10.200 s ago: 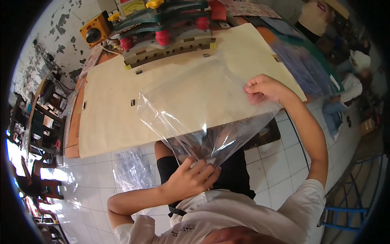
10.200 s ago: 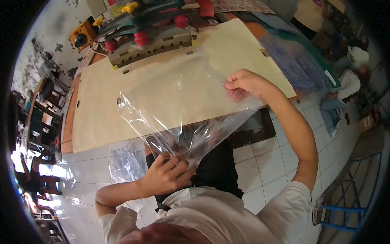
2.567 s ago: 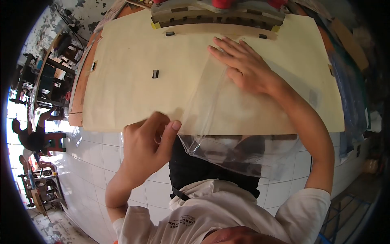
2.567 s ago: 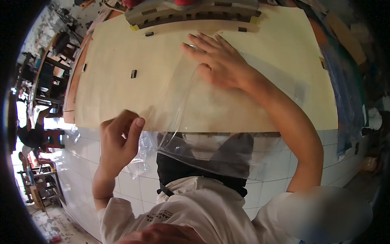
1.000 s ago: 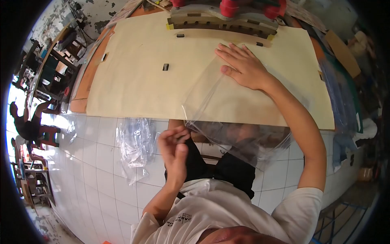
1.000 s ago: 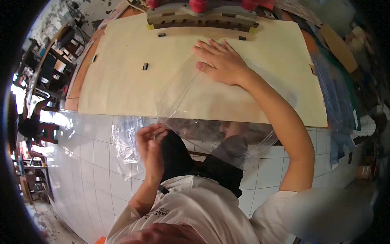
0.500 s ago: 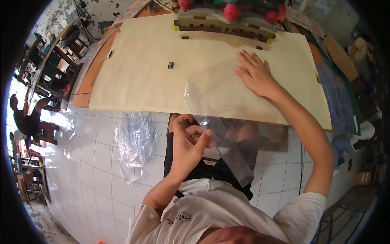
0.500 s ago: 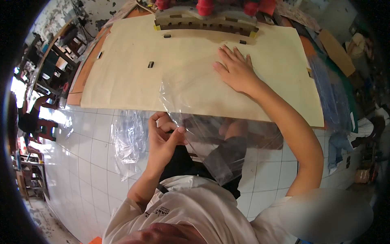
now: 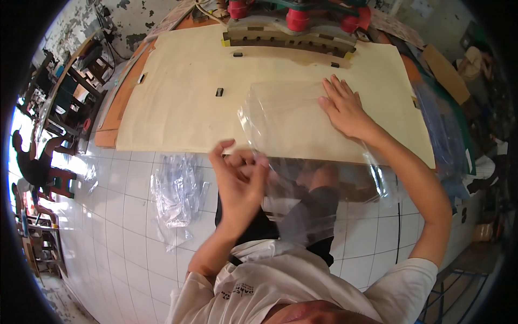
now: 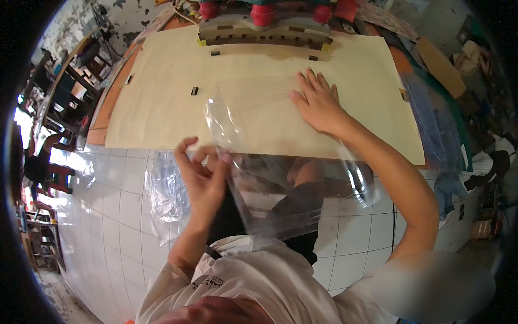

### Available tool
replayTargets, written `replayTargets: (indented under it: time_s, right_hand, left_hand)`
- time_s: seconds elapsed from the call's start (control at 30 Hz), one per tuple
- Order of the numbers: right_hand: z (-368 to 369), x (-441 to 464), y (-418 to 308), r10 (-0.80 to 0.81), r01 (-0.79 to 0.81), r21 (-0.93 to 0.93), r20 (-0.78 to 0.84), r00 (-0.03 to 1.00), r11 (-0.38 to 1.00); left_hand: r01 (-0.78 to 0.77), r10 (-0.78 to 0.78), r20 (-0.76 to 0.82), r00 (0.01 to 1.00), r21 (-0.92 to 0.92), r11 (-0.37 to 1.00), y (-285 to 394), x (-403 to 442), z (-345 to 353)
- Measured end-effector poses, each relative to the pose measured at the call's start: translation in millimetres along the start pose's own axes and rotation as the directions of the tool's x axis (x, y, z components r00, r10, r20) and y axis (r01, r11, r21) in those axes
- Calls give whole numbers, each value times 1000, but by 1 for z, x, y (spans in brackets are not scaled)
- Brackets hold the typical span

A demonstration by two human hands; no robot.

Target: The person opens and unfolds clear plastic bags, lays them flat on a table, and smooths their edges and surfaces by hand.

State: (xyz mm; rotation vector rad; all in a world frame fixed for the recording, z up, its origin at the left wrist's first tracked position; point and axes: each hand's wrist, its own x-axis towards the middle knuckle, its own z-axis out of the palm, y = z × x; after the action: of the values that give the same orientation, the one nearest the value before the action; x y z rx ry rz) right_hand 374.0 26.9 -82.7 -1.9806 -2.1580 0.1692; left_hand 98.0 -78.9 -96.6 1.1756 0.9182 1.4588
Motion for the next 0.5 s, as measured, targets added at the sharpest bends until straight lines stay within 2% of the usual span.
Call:
replayTargets:
  time_s: [0.03,0.1,0.13,0.2,0.23,0.27,0.3,0.33,0.4,0.43,0.47,0.5]
  right_hand:
    - [0,-4,1,1,-1,-1,-3,1000,1000]
    - [0,-13,5,-33,27,-123,-47,998,992]
    - [1,-14,8,-35,29,-126,-48,998,992]
    - [5,-15,13,-29,18,-115,-101,994,993]
    - [5,-15,14,-30,18,-115,-105,994,993]
    - [6,-15,15,-23,10,-100,-125,992,995]
    - [5,-15,14,-14,1,-85,-147,989,996]
    - [3,-16,14,-10,-3,-83,-153,988,997]
    - [2,-17,10,2,-14,-96,-122,993,995]
    - [2,-18,9,2,-14,-96,-119,993,995]
    - [2,-18,8,11,-22,-89,-122,992,996]
    - [2,-18,8,18,-28,-82,-126,992,996]
  left_hand:
    - [38,-38,-13,999,48,998,7,14,-6]
    - [16,-24,34,999,213,977,15,48,-19]
    - [10,-30,60,998,315,949,21,66,-24]
    - [-35,-19,92,996,553,833,26,95,-31]
    - [-39,-16,93,996,553,832,24,105,-37]
    - [-196,117,159,980,721,665,17,115,-43]
    - [-330,228,252,941,835,440,16,124,-42]
    - [-394,323,266,908,801,451,14,130,-39]
    - [-402,323,265,909,766,502,14,148,-31]
    - [-401,320,258,912,731,553,14,160,-27]
    - [-322,215,240,947,707,630,15,175,-25]
    - [-319,214,236,948,708,631,22,185,-20]
